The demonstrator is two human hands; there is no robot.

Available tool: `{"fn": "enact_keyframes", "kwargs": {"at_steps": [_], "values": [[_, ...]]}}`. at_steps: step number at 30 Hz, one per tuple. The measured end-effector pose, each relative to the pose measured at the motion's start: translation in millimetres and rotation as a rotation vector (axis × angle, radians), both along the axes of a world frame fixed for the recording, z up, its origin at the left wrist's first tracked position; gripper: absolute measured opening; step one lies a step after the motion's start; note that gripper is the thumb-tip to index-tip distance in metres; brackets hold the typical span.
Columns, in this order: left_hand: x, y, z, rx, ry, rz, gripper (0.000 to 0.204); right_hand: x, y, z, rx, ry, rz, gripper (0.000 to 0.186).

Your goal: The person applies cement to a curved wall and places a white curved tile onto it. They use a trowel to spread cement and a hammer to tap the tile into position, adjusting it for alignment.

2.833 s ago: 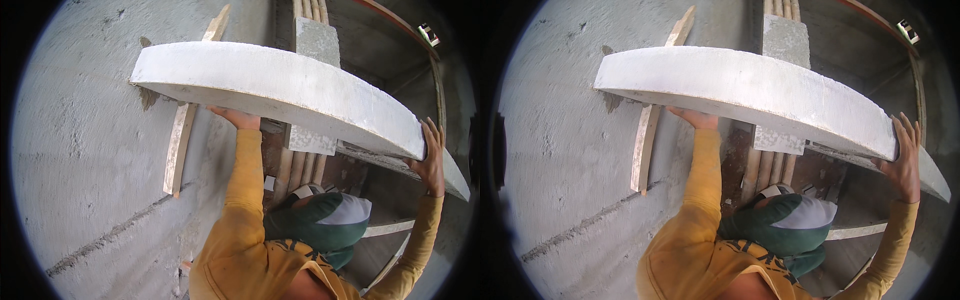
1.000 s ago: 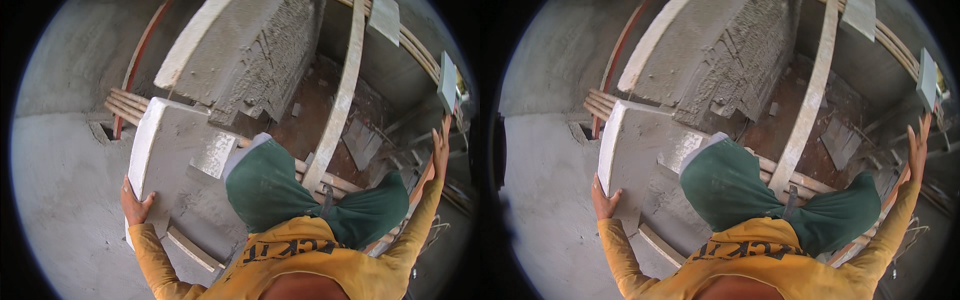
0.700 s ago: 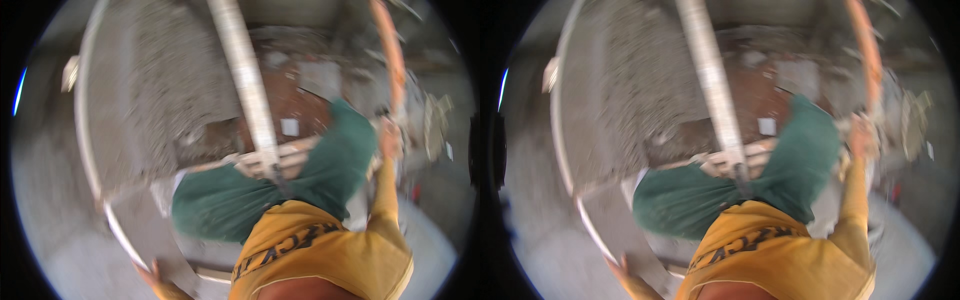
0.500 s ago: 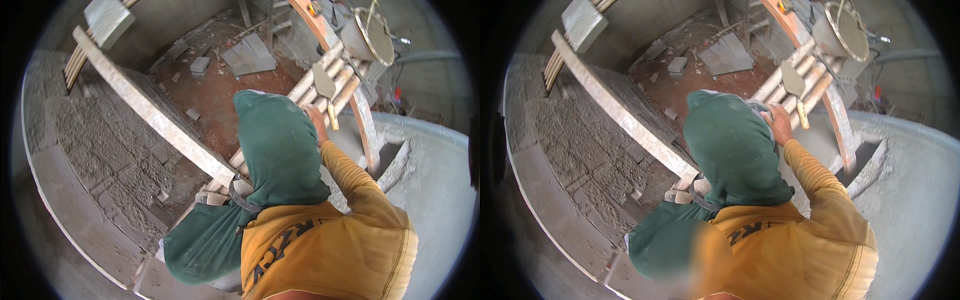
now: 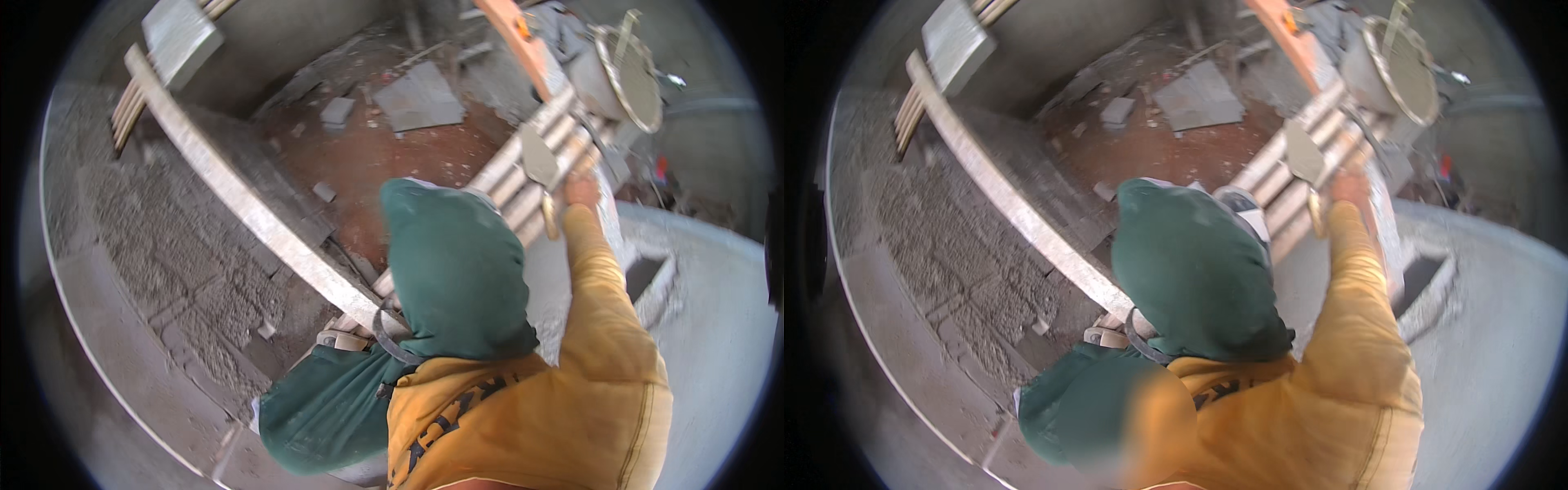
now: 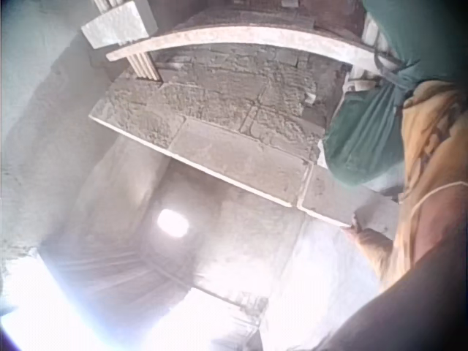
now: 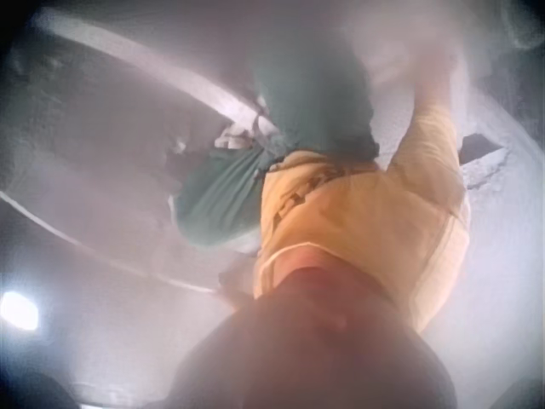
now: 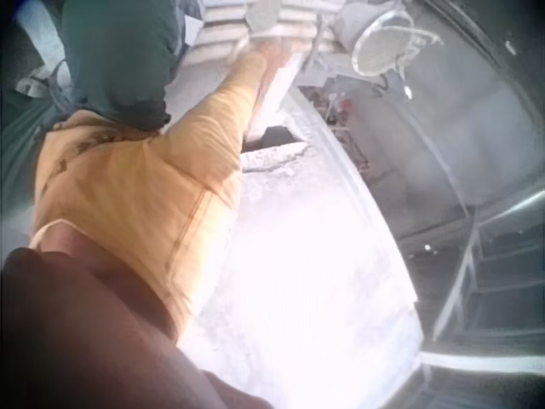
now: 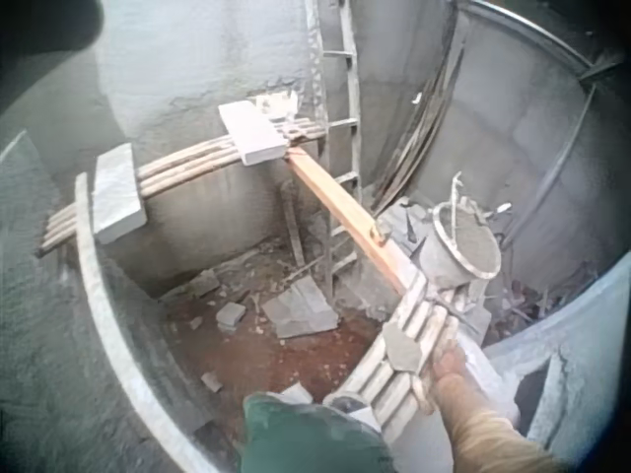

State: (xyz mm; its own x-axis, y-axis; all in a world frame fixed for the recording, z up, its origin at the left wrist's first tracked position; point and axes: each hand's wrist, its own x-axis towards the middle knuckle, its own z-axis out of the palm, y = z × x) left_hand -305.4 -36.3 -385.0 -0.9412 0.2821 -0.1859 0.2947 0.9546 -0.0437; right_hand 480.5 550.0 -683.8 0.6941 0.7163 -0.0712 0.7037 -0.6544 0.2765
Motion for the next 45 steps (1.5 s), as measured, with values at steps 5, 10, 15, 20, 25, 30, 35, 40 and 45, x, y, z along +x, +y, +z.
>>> {"fn": "enact_keyframes", "kwargs": {"at_steps": [5,10,15,20,25,30,35,40,45], "values": [[-15.6,-51.5,29.2,0.03,0.05,0.194,0.078,90.4,18.8,52.8,-0.396,-0.178,0.563,0.022],[20.3,-68.1,82.6,-0.239,0.108,0.469,0.078,152.2,116.4,-5.4,-0.22,0.022,0.404,0.028],[27.5,-35.4,90.1,-0.168,0.036,0.551,0.075,190.7,147.5,-47.1,-0.24,0.046,0.334,0.035],[23.5,-24.4,84.8,-0.17,0.067,0.528,0.067,196.0,148.9,-52.9,-0.277,0.058,0.306,0.042],[20.0,-27.7,85.7,-0.141,0.006,0.572,0.063,197.7,144.0,-63.7,-0.29,0.067,0.279,0.05],[15.5,-25.0,86.7,-0.145,-0.068,0.523,0.062,208.9,136.9,-70.6,-0.29,0.077,0.251,0.057],[26.8,-14.2,86.7,-0.006,0.037,0.663,0.063,230.4,142.4,-83.6,-0.263,0.092,0.238,0.065],[33.8,-12.2,88.7,0.017,-0.021,0.642,0.067,238.8,142.4,-98.0,-0.246,0.106,0.239,0.072],[28.5,-43.9,84.4,0.106,-0.021,0.469,0.073,199.3,106.0,-64.7,-0.082,0.137,0.236,0.076]]}}
